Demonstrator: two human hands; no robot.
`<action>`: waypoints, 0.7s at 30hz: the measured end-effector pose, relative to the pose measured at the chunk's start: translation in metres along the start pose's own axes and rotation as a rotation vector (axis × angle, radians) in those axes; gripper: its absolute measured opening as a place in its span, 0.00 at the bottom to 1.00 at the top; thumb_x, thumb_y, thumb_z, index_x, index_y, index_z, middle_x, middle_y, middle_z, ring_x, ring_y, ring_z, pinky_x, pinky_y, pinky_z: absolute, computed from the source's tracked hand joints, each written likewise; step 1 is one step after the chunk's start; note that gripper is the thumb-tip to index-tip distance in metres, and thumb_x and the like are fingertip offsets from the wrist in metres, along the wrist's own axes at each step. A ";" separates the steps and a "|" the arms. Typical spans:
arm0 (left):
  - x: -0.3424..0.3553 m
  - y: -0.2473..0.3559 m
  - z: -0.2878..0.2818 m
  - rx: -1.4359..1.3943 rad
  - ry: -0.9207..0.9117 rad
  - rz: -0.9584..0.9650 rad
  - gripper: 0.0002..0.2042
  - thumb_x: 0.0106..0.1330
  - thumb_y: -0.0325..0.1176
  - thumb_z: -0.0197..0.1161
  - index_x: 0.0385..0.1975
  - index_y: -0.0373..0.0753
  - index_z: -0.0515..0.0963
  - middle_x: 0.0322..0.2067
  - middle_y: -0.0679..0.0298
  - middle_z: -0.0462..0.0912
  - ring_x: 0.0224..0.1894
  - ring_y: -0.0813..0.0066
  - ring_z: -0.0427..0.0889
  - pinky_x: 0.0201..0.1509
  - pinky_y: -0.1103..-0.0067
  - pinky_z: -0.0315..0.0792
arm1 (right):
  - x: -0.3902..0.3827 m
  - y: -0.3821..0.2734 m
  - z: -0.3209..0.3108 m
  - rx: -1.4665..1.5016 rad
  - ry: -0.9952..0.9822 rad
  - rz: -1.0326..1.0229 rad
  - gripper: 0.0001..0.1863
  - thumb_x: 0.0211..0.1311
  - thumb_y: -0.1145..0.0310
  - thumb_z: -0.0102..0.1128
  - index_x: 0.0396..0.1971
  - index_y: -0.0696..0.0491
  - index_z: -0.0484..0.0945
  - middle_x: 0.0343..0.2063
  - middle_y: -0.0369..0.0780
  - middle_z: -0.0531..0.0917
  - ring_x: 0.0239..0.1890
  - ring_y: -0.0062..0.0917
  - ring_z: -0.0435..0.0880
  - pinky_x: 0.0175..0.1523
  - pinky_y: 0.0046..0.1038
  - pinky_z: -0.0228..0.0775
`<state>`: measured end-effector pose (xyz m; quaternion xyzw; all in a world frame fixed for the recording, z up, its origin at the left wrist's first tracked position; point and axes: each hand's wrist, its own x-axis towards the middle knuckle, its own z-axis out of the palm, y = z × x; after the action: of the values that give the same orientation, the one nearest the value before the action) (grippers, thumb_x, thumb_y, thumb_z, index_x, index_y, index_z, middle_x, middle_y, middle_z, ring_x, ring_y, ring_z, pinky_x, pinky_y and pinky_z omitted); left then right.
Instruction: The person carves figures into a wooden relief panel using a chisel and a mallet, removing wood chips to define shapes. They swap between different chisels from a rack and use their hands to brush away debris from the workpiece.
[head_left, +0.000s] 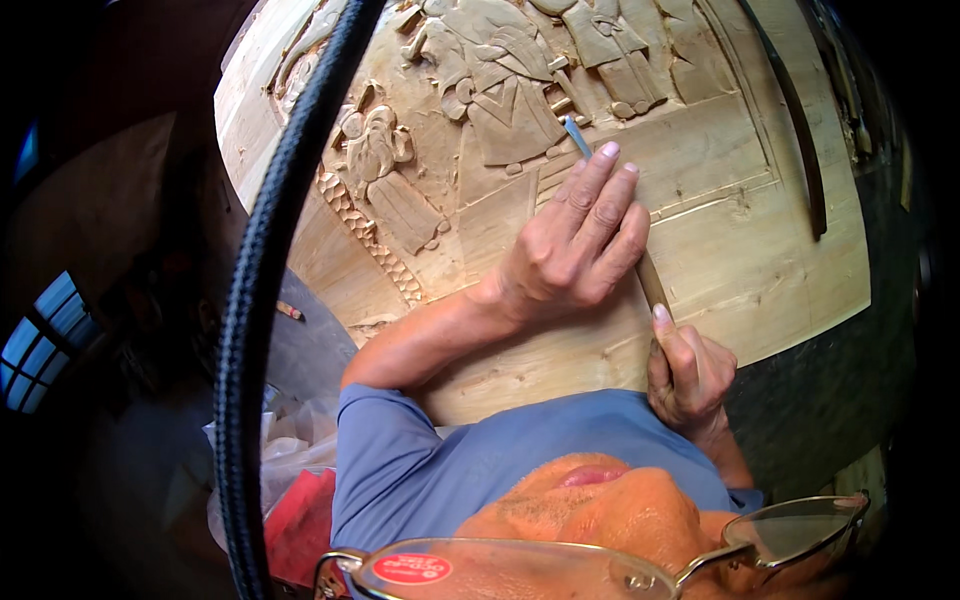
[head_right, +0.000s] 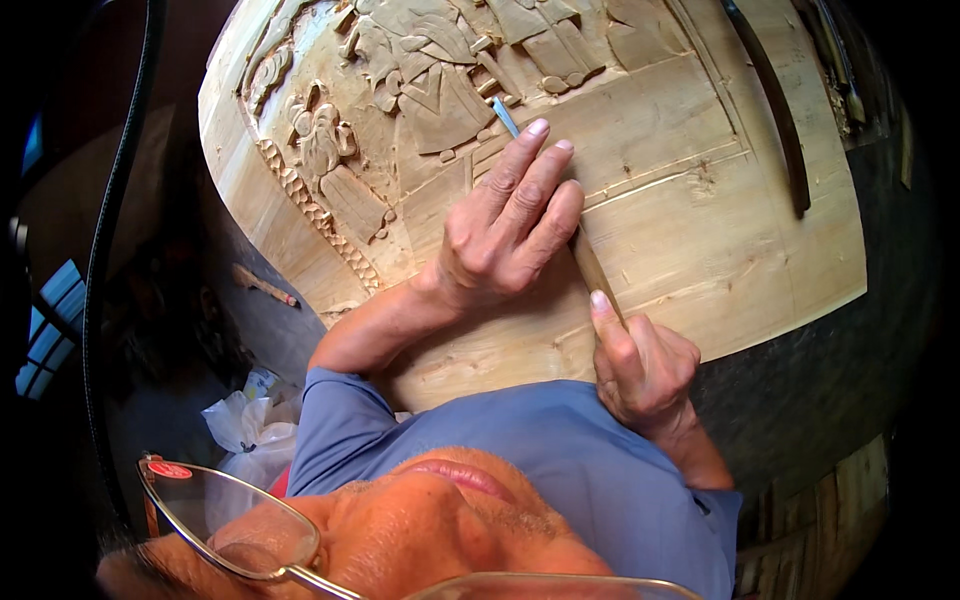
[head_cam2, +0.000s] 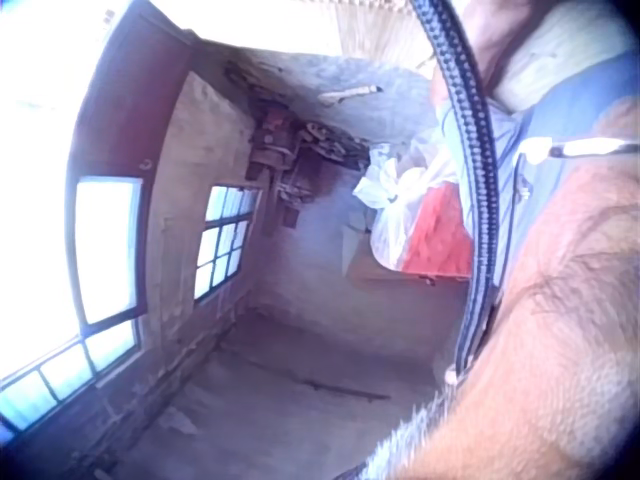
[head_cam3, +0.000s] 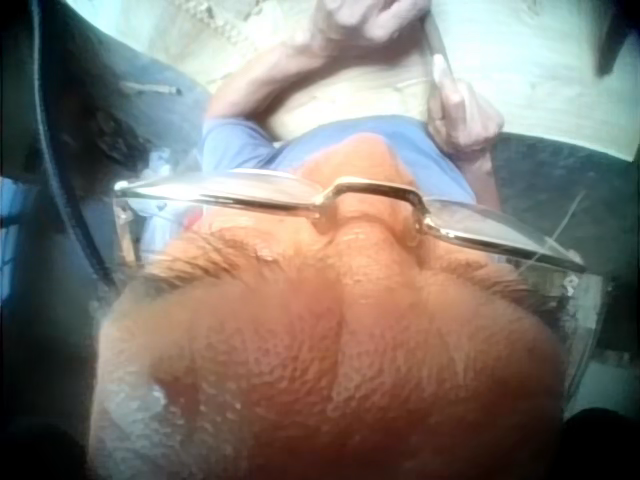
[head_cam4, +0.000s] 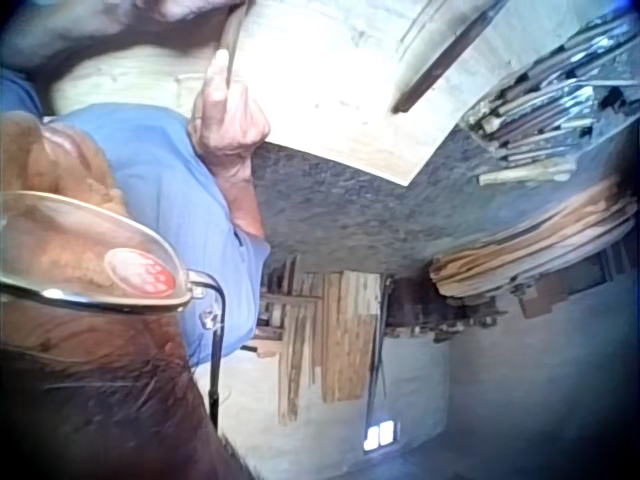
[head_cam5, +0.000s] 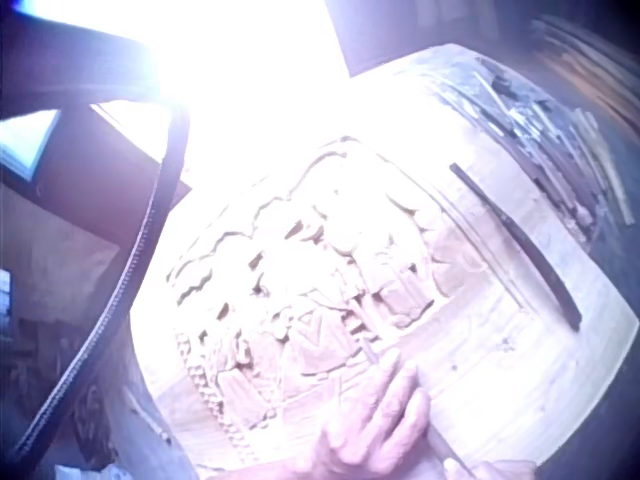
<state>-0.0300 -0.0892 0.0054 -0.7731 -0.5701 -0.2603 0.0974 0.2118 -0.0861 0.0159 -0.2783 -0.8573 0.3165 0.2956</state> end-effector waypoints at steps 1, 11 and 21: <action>0.000 0.000 -0.001 0.009 0.001 -0.001 0.08 0.64 0.23 0.71 0.42 0.33 0.84 0.51 0.44 0.90 0.60 0.40 0.90 0.50 0.64 0.90 | -0.001 0.000 -0.001 -0.005 0.002 -0.004 0.28 0.56 0.86 0.67 0.60 0.61 0.83 0.20 0.39 0.70 0.15 0.31 0.70 0.21 0.35 0.61; 0.002 0.002 -0.001 -0.025 -0.003 -0.020 0.10 0.62 0.23 0.71 0.42 0.32 0.84 0.52 0.45 0.89 0.60 0.40 0.90 0.55 0.63 0.90 | -0.003 0.000 0.000 0.004 0.007 0.005 0.29 0.57 0.86 0.68 0.61 0.60 0.83 0.19 0.38 0.70 0.14 0.31 0.70 0.21 0.36 0.61; 0.000 0.000 -0.001 -0.040 0.012 -0.005 0.10 0.62 0.23 0.71 0.42 0.31 0.84 0.52 0.43 0.89 0.60 0.39 0.89 0.57 0.60 0.90 | -0.004 -0.002 0.000 -0.017 0.001 -0.001 0.29 0.56 0.85 0.69 0.62 0.60 0.83 0.20 0.38 0.70 0.15 0.31 0.68 0.21 0.35 0.60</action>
<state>-0.0300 -0.0895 0.0059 -0.7720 -0.5661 -0.2766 0.0845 0.2137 -0.0898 0.0158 -0.2804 -0.8600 0.3089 0.2940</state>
